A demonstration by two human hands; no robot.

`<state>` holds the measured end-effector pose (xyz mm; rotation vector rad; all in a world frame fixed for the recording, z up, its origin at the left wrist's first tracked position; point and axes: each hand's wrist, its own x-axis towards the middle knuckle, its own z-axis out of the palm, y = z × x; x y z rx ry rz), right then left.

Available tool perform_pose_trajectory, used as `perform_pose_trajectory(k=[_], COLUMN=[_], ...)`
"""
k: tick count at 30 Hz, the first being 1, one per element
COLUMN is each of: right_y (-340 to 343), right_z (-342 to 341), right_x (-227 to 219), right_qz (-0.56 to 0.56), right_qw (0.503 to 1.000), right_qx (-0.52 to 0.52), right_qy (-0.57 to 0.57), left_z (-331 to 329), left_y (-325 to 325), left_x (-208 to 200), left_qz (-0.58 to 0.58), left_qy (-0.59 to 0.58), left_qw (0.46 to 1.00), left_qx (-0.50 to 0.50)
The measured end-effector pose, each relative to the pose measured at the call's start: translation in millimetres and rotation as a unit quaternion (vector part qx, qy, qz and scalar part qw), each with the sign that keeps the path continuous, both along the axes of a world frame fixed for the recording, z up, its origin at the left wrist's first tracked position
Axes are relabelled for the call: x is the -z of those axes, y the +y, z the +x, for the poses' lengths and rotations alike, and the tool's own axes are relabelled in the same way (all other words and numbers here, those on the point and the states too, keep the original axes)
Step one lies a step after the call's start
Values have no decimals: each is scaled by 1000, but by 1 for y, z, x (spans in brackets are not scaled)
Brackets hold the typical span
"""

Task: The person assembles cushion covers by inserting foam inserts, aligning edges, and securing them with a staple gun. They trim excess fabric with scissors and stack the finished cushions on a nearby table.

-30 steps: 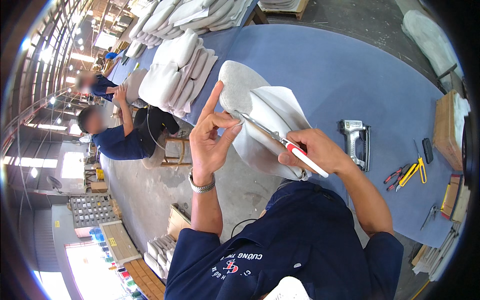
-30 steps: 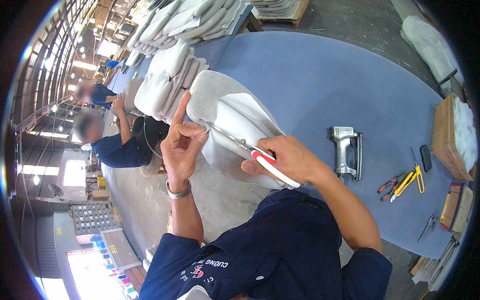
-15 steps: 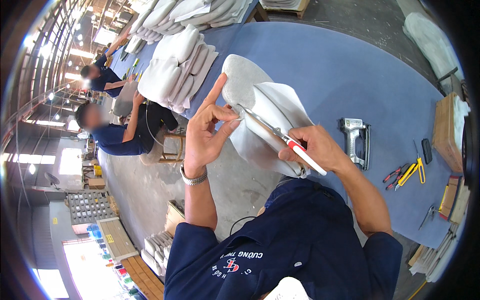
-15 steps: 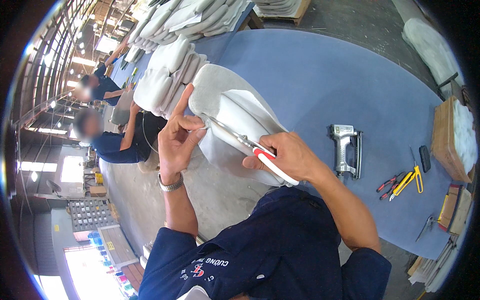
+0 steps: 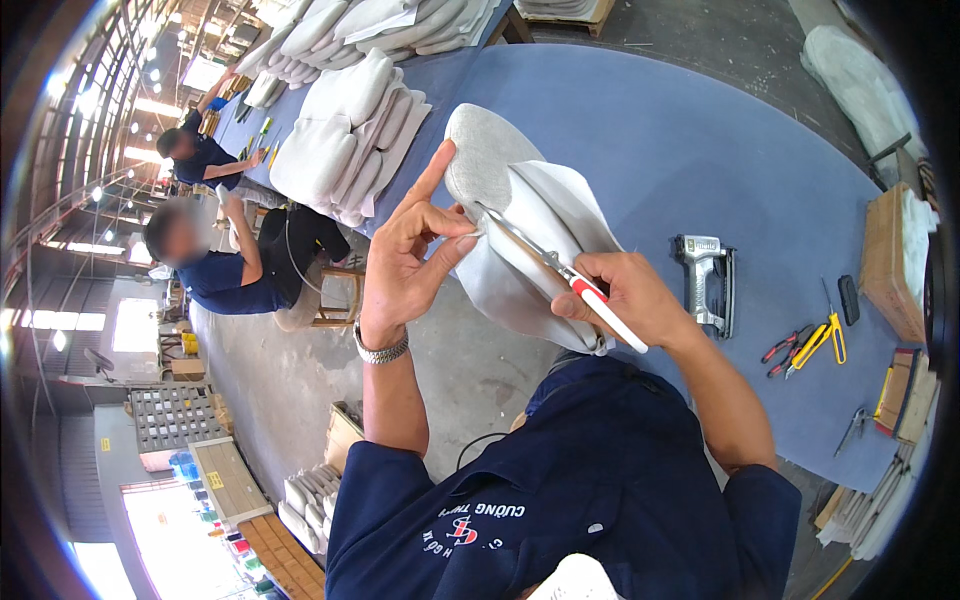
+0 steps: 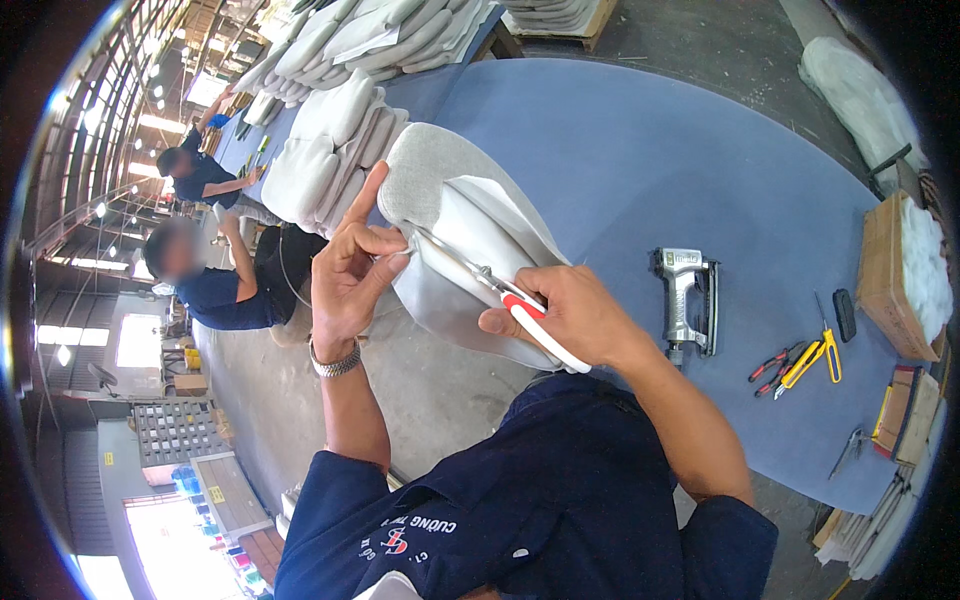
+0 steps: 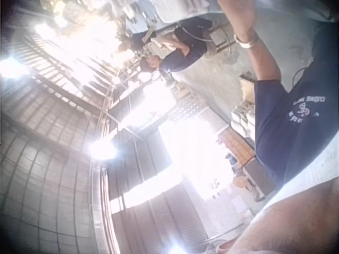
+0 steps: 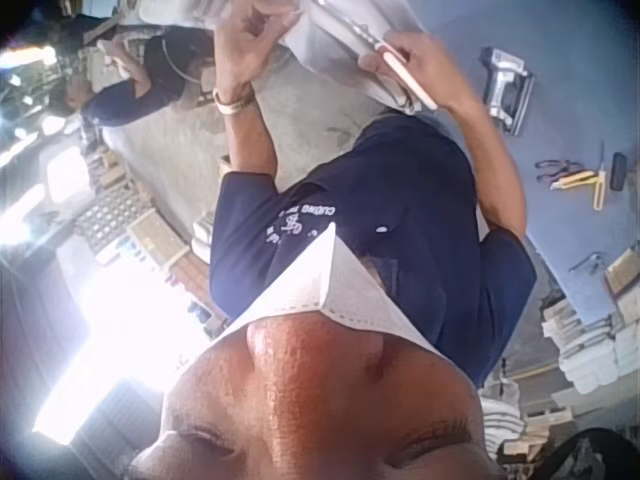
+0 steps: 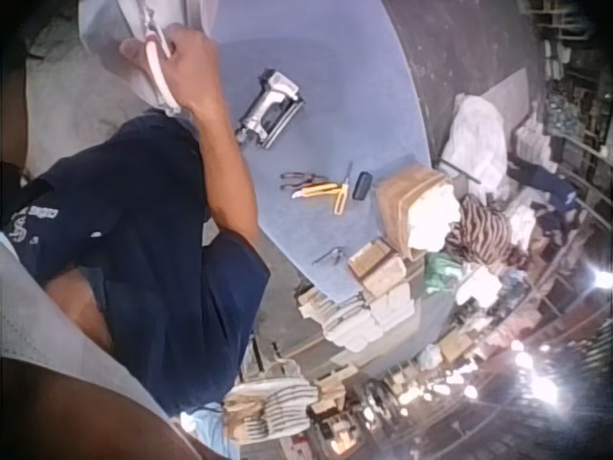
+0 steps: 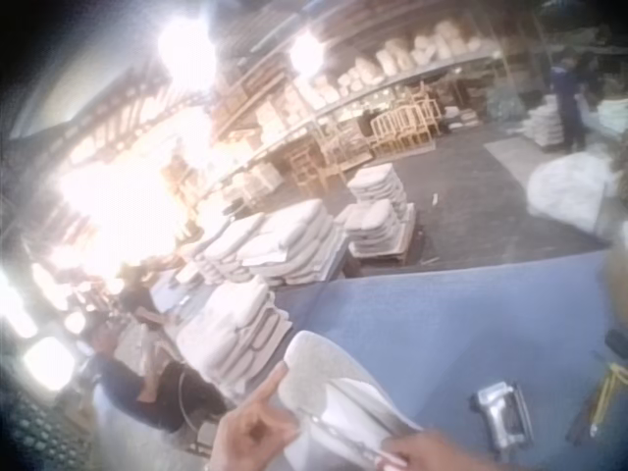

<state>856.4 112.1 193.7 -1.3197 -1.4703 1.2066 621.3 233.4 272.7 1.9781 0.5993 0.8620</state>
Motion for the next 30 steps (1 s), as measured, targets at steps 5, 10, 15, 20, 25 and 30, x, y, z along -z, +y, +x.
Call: perform_pose_trajectory(k=[5, 10, 15, 20, 25, 30], right_y=[2, 1, -3, -16, -73, -160], right_z=[-4, -4, 1, 3, 39, 125], right_x=[-2, 0, 1, 15, 60, 168], right_qz=[-11, 11, -16, 23, 25, -133], right_qw=[1000, 1000, 999, 995, 963, 830], right_qx=[-6, -2, -13, 46, 238, 436], right_qy=[-13, -16, -36, -81, -125, -321], left_z=[-5, -3, -2, 1, -5, -12], left_y=[2, 3, 7, 14, 22, 30], left_x=[2, 1, -1, -2, -3, 0], left_qz=[-4, -9, 0, 23, 44, 9], left_qy=[3, 1, 4, 45, 87, 55], left_qw=[1000, 1000, 1000, 998, 993, 995], left_qx=[5, -6, -11, -31, -72, -77])
